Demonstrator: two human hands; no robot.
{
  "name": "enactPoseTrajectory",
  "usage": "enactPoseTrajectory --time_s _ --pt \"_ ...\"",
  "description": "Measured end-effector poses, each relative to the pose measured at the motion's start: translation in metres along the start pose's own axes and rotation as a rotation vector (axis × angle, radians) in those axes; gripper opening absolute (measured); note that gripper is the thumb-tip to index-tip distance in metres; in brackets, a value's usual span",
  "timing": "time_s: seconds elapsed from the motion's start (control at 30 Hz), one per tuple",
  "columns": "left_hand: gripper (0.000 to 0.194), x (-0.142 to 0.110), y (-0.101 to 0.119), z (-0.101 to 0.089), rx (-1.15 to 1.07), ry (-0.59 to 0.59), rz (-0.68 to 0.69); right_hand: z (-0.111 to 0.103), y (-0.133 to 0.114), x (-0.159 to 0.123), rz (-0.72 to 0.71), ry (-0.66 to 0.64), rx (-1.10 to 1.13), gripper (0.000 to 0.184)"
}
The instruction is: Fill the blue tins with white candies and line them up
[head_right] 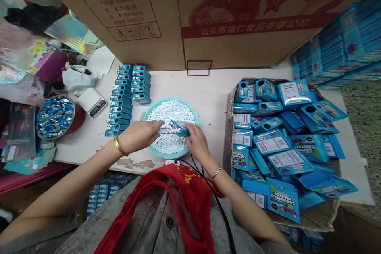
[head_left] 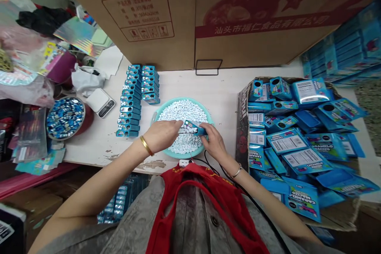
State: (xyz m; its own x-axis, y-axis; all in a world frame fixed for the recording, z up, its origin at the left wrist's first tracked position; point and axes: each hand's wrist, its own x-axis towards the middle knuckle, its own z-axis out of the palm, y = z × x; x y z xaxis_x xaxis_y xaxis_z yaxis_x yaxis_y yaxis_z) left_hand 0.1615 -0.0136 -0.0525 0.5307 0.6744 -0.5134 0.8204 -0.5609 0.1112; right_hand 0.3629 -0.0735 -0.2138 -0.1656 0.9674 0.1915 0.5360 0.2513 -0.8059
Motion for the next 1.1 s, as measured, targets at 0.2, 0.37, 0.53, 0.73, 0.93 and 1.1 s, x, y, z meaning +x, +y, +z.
enactPoseTrajectory --time_s 0.2,0.37,0.53,0.73,0.93,1.1 --pt "0.023 -0.011 0.026 -0.027 0.099 0.05 0.004 0.006 0.001 -0.004 0.021 0.001 0.037 0.042" --pt "0.022 0.0 -0.029 0.024 0.031 0.147 -0.134 -0.003 0.008 -0.004 0.088 0.032 0.071 0.038" --pt "0.019 0.036 -0.076 0.127 -0.178 0.013 -0.231 -0.021 0.02 -0.002 0.163 0.102 0.068 0.036" --pt "0.025 0.095 -0.033 0.178 -0.397 0.069 -0.133 -0.032 0.027 -0.003 0.23 0.117 0.073 0.032" --pt "0.032 0.112 -0.018 0.181 -0.532 0.122 -0.044 -0.036 0.024 -0.005 0.258 0.166 0.071 0.031" --pt "0.028 0.064 -0.04 0.156 -0.613 0.206 0.041 -0.039 0.023 -0.007 0.259 0.187 0.041 0.03"
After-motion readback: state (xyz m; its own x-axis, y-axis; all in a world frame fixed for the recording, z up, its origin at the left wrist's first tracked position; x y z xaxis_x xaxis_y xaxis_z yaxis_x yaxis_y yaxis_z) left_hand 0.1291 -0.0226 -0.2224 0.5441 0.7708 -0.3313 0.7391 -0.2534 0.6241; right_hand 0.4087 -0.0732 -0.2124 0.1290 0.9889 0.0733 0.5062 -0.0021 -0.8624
